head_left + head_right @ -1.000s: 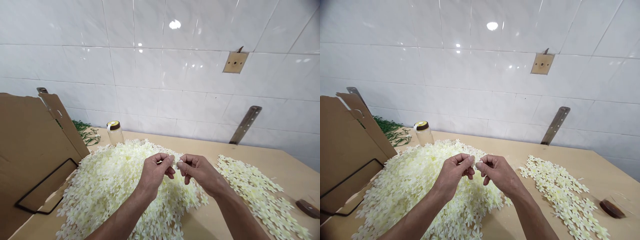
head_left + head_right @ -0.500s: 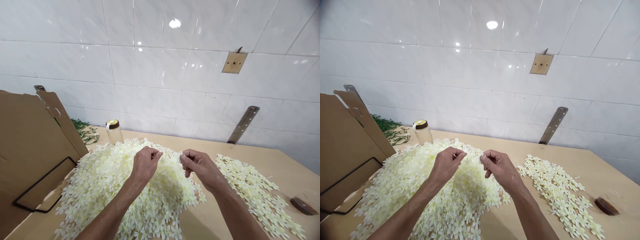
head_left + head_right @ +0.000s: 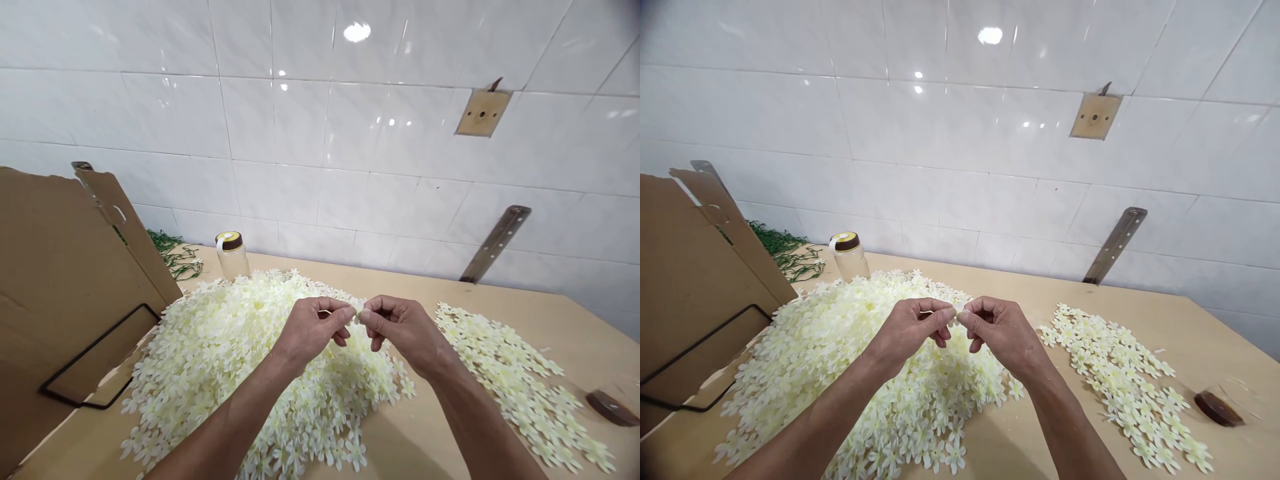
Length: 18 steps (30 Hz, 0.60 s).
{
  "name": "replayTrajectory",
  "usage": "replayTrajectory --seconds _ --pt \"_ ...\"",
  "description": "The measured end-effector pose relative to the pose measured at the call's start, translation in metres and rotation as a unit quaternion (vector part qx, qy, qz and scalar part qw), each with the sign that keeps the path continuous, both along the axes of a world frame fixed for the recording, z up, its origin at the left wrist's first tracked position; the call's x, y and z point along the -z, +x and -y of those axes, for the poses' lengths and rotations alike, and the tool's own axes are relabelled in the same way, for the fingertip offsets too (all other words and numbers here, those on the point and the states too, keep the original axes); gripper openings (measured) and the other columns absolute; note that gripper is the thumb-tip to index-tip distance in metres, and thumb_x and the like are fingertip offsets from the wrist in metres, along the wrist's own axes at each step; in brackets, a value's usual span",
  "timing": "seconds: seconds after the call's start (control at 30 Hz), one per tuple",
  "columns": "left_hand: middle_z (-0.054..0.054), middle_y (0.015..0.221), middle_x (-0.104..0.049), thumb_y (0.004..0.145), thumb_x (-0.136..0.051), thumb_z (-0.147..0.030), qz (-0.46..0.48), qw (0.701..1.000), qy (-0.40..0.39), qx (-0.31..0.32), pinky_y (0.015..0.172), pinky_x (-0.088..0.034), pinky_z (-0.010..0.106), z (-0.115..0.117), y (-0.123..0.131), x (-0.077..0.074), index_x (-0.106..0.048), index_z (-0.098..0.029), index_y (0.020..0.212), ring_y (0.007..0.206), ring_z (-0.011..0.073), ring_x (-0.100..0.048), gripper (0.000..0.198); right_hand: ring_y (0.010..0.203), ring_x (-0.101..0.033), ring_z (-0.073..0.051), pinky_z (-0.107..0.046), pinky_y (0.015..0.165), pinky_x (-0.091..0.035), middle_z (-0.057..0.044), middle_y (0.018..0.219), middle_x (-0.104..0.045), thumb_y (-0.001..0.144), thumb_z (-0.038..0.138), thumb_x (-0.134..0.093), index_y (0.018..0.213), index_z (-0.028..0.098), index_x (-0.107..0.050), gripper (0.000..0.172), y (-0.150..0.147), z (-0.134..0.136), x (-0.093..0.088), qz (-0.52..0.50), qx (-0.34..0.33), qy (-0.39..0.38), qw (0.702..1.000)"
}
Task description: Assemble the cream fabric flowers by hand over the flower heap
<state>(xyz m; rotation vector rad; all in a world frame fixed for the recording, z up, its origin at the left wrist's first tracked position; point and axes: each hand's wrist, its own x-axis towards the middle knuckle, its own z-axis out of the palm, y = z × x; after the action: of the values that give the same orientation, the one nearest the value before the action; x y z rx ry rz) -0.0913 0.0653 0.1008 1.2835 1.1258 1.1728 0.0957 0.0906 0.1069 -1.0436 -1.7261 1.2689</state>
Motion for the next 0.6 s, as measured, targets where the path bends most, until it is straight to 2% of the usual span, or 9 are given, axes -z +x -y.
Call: replayTrajectory --seconds 0.13,0.33,0.47,0.6 --pt "0.004 0.061 -0.065 0.08 -0.07 -0.037 0.007 1.0 0.014 -0.022 0.057 -0.052 0.027 0.002 0.003 0.0 -0.072 -0.013 0.079 0.053 0.0138 -0.059 0.024 0.054 -0.061 -0.014 -0.029 0.057 -0.051 0.001 0.067 -0.06 0.083 0.052 -0.07 0.079 0.017 -0.068 0.036 0.001 0.003 -0.004 0.014 -0.008 -0.004 1.0" --pt "0.003 0.063 -0.066 0.081 -0.068 -0.036 -0.065 0.993 0.066 -0.069 0.054 -0.052 0.026 0.009 0.007 -0.003 -0.071 -0.015 0.079 0.055 0.0149 -0.061 0.021 0.055 -0.063 -0.015 -0.028 0.056 -0.049 -0.001 0.068 -0.061 0.085 0.057 -0.064 0.077 0.016 -0.067 0.042 0.0 0.004 -0.004 0.061 0.001 0.011 0.998" --pt "0.004 0.065 -0.068 0.082 -0.066 -0.036 -0.095 0.987 0.074 -0.103 0.055 -0.052 0.025 0.011 0.004 -0.009 -0.072 -0.015 0.082 0.057 0.0156 -0.064 0.022 0.054 -0.058 -0.014 -0.028 0.055 -0.048 0.001 0.063 -0.056 0.083 0.057 -0.066 0.074 0.016 -0.067 0.041 0.002 -0.001 -0.001 0.041 0.013 0.02 0.999" --pt "0.003 0.062 -0.068 0.082 -0.067 -0.039 -0.086 0.982 0.072 -0.149 0.057 -0.052 0.026 0.007 -0.005 -0.017 -0.072 -0.014 0.085 0.055 0.0153 -0.064 0.025 0.052 -0.052 -0.013 -0.028 0.053 -0.045 0.001 0.061 -0.054 0.082 0.056 -0.068 0.076 0.017 -0.068 0.039 0.009 -0.009 0.002 0.023 0.047 0.029 0.998"
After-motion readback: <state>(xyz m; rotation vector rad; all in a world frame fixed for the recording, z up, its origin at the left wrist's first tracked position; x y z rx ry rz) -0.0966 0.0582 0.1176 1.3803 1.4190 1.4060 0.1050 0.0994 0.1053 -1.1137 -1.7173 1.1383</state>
